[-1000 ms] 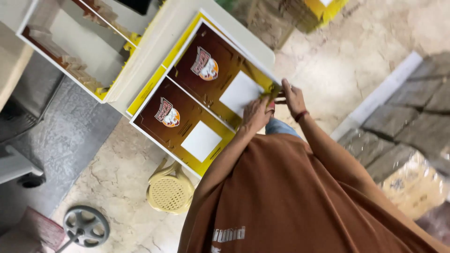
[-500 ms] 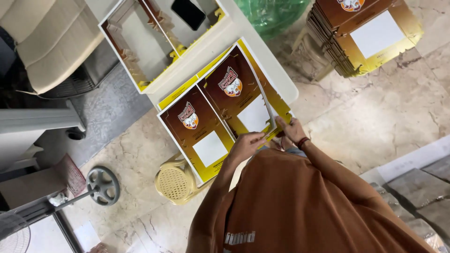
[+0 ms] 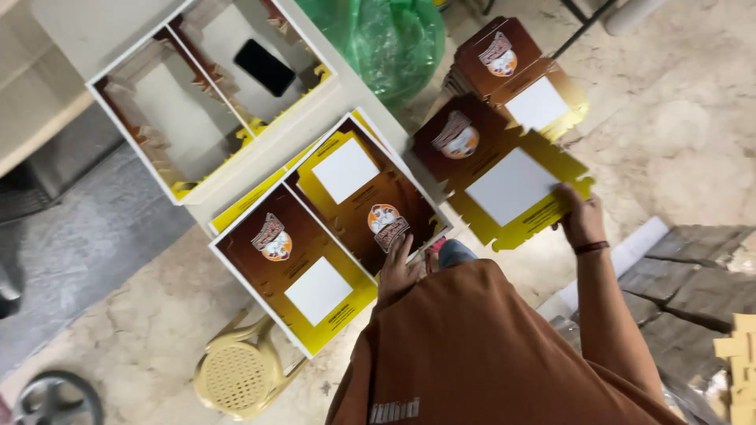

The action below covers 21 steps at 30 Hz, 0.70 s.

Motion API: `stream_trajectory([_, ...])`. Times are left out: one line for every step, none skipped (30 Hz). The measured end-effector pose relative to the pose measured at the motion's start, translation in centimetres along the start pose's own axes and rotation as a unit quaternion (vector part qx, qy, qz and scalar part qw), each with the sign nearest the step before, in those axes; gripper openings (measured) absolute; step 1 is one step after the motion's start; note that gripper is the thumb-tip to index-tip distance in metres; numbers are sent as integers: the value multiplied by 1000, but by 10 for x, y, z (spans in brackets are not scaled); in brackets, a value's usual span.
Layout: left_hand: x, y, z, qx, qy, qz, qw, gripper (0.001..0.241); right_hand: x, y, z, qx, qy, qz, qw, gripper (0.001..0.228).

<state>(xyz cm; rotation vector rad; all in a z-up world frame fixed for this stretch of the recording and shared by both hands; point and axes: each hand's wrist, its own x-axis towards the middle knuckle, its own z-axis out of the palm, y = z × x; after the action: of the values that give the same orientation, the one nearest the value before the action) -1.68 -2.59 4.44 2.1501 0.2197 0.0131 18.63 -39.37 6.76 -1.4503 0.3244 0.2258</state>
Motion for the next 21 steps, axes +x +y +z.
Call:
stream_trajectory([-8,2,8,-24,-73,-53,996,75,-9,-28,-5,-8,41,-20,999,25])
stream_trajectory([-14,1,11,-43,-146,-105,983,84,-17,-52,-5,-11,80,-39,996,22])
stream_trajectory([-15,-4,15,-44,-146,-103,983,84,-14,-62,-12,-12,80,-40,996,22])
stream_trajectory([-14,-8,20,-9,-94,-109,990,74,-8,-73,-18,18,114,-48,992,28])
stream_trajectory([-13,-11,27,26,-42,-115,992,65,-2,-84,-26,49,148,-55,986,40])
stream_trajectory([-10,-8,27,27,-37,-112,993,65,13,-89,-30,50,144,-59,987,40])
stream_trajectory([-6,-4,29,27,31,-55,998,60,30,-95,-36,83,151,-80,982,40])
stream_trajectory([-12,3,29,29,94,-3,995,58,39,-99,-44,113,158,-93,976,45])
stream_trajectory([-11,6,32,31,94,-7,995,58,45,-119,-37,113,156,-89,977,45])
stream_trajectory([-5,8,36,82,121,26,989,52,55,-138,-31,106,124,-92,982,29])
stream_trajectory([2,10,41,133,147,60,978,46,65,-158,-25,99,91,-94,986,20])
stream_trajectory([1,13,46,136,150,56,978,46,78,-166,-28,100,86,-91,987,20])
stream_trajectory([1,17,50,157,158,52,973,45,91,-173,-31,114,76,-87,987,23])
stream_trajectory([-1,20,54,180,166,48,968,44,104,-178,-33,130,65,-80,986,27])
stream_trajectory([-4,22,58,185,168,42,967,44,122,-174,-37,132,60,-75,987,27])
stream_trajectory([-8,23,61,197,163,18,967,46,140,-169,-41,172,39,-74,982,32])
stream_trajectory([-12,24,64,209,159,-7,965,54,157,-163,-44,212,19,-74,974,49])
stream_trajectory([-20,25,66,215,160,-15,963,54,176,-148,-50,214,14,-66,974,49])
stream_trajectory([-29,26,67,222,162,-47,960,56,195,-132,-55,163,6,-23,986,41])
stream_trajectory([-37,25,68,229,164,-79,956,59,214,-114,-58,111,-5,19,994,33])
stream_trajectory([-50,26,67,236,166,-87,953,59,236,-75,-73,114,-12,27,993,33])
